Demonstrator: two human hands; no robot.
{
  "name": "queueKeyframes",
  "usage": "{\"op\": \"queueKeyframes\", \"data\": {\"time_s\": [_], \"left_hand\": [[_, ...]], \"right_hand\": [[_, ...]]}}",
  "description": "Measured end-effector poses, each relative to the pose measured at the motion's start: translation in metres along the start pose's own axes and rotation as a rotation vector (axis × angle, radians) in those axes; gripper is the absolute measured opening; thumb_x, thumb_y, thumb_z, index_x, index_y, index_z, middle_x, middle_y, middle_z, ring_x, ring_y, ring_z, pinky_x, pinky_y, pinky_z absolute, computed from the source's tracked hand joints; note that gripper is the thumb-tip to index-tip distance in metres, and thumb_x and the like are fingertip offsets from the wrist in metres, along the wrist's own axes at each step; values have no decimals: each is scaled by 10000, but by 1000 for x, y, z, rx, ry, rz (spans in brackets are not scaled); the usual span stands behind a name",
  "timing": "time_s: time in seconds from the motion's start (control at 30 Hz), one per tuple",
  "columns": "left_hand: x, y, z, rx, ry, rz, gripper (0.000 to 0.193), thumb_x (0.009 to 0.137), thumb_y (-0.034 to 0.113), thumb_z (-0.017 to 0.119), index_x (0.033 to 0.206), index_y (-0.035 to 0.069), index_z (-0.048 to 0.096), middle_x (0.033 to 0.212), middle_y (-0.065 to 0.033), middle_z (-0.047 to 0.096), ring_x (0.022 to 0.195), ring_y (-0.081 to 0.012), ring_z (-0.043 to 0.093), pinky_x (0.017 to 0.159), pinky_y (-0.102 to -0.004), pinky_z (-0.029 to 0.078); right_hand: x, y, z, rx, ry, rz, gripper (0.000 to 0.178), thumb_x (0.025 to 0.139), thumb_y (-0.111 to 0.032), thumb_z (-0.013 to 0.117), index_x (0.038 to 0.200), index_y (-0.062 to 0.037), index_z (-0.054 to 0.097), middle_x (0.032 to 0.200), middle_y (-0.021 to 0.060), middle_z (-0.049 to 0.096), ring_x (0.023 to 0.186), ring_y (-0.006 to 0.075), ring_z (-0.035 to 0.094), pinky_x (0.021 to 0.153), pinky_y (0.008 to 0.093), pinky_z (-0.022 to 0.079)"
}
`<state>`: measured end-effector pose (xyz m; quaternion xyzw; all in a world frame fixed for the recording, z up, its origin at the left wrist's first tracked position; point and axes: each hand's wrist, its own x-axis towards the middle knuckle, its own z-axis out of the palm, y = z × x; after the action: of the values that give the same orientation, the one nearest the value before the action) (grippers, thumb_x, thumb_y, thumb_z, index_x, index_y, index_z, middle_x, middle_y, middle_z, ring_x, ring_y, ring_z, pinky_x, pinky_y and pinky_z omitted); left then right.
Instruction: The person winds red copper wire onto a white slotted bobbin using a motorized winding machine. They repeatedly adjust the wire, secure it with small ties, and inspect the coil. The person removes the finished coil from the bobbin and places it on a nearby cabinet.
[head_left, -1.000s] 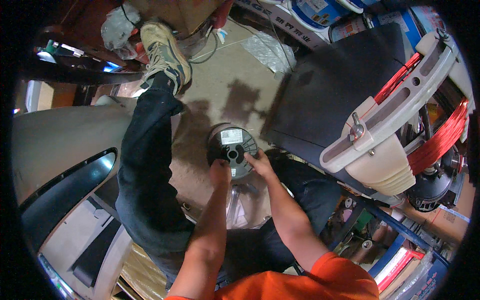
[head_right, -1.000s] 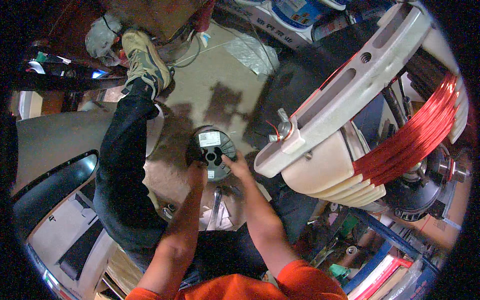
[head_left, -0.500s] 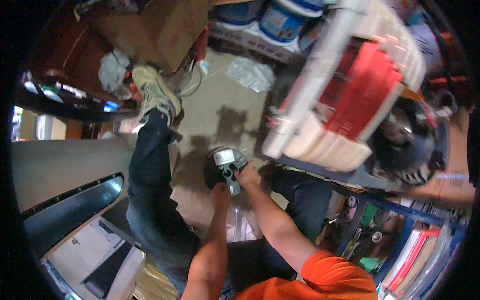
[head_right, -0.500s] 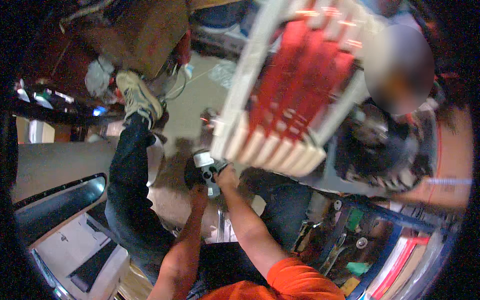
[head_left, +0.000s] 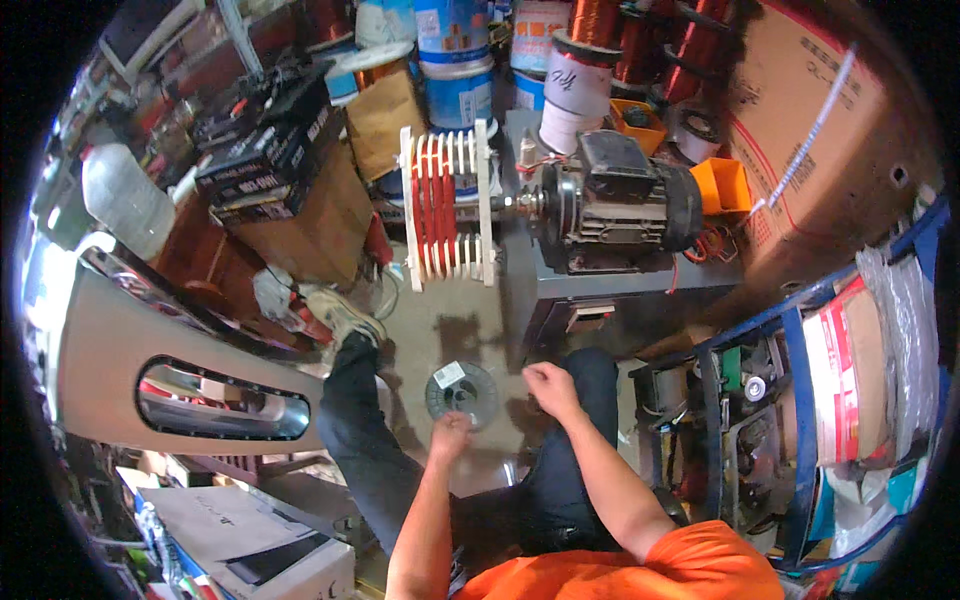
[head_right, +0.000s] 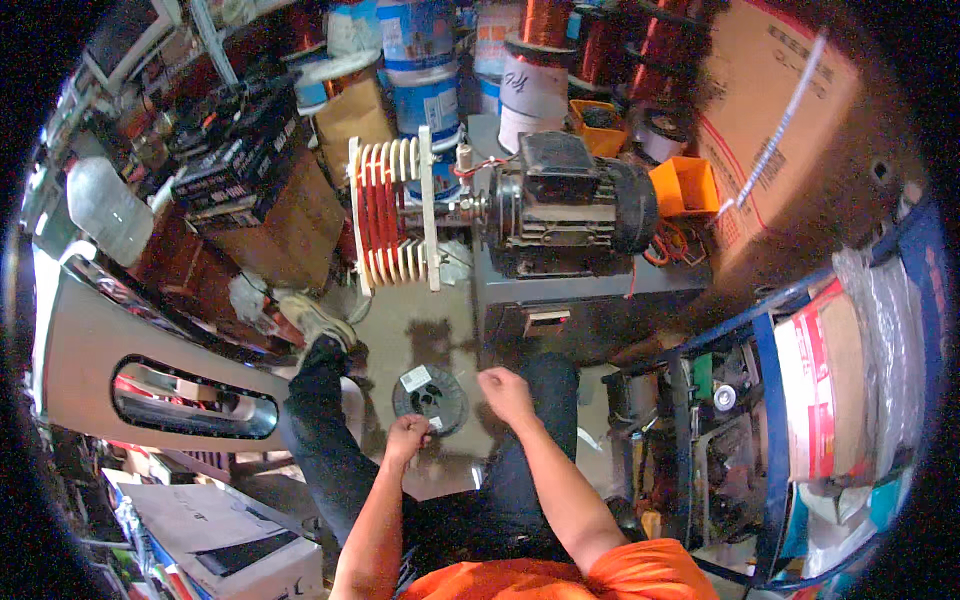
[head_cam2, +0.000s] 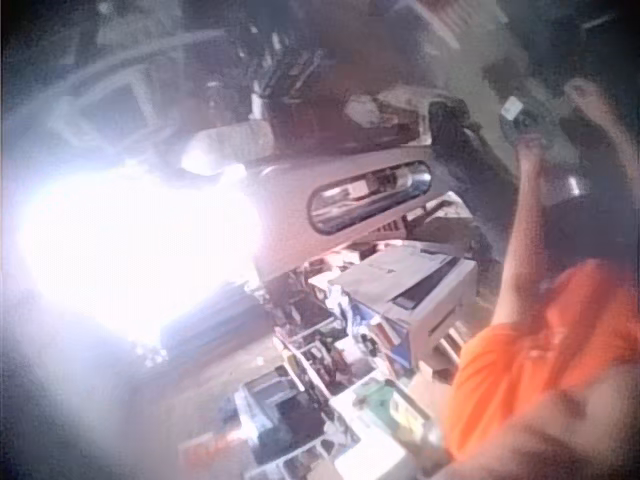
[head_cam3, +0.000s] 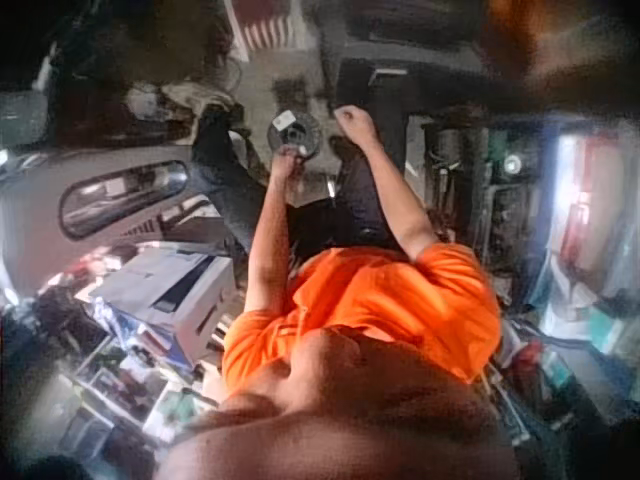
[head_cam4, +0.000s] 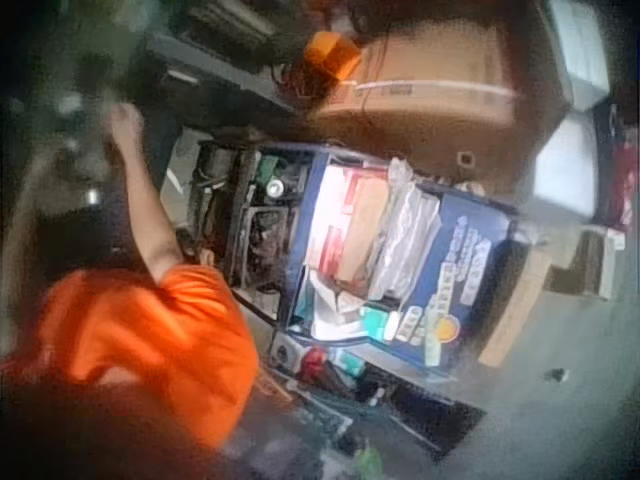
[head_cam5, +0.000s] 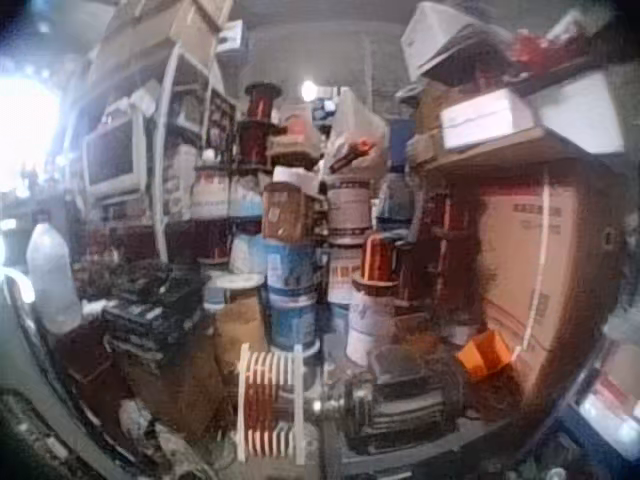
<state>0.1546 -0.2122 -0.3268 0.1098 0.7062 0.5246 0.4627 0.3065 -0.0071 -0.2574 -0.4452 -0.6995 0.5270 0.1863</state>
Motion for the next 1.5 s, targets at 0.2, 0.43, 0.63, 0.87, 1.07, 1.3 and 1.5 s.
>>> {"op": "queueKeyframes", "data": {"time_s": [0.2,0.43,0.63,0.87,1.07,1.3,1.5], "left_hand": [[-28,107,-18,156,-41,38,206,892,237,644,892,32,666,739,-12,627,618,-87,574,526,-253,455],[-52,214,-45,652,88,438,372,866,270,679,1091,-23,645,889,-155,699,832,-231,668,770,-349,520],[-86,301,-74,1100,6,403,436,837,309,689,1150,9,645,1029,-208,693,983,-341,674,868,-407,518],[-30,296,-144,999,3,381,353,879,237,691,1117,-22,651,955,-144,702,883,-193,667,792,-327,524],[28,429,-43,536,191,809,562,868,300,697,1280,-47,538,1076,-169,669,949,-217,638,853,-332,499],[62,489,-5,375,104,899,845,787,358,783,1437,-11,389,1389,-233,487,1283,-292,482,1072,-372,371],[27,451,-12,609,185,1338,838,634,215,870,1356,64,470,1350,-169,415,1272,-319,432,1063,-399,384]], "right_hand": [[-36,-28,-19,474,67,104,243,933,-255,639,943,-15,679,743,28,659,678,82,602,613,250,486],[-7,-248,-9,1047,-317,-171,415,974,-329,592,1242,-13,562,1126,111,645,941,155,632,849,310,515],[56,-365,52,949,-430,-37,824,775,-602,734,1309,-25,484,1227,189,573,1099,264,575,939,418,443],[55,-379,46,1392,-361,-37,149,956,-171,571,1050,-55,570,736,54,579,487,111,488,424,255,377],[55,-367,-22,1095,-259,-247,203,999,-231,524,1058,-60,616,665,-1,530,444,46,370,374,203,282],[34,-354,-63,445,-167,-501,343,1025,-229,461,1244,13,566,702,4,577,521,31,402,464,189,329],[-4,-332,-78,283,-156,-546,184,1014,-111,464,1128,7,548,725,9,566,645,54,497,589,217,408]]}}
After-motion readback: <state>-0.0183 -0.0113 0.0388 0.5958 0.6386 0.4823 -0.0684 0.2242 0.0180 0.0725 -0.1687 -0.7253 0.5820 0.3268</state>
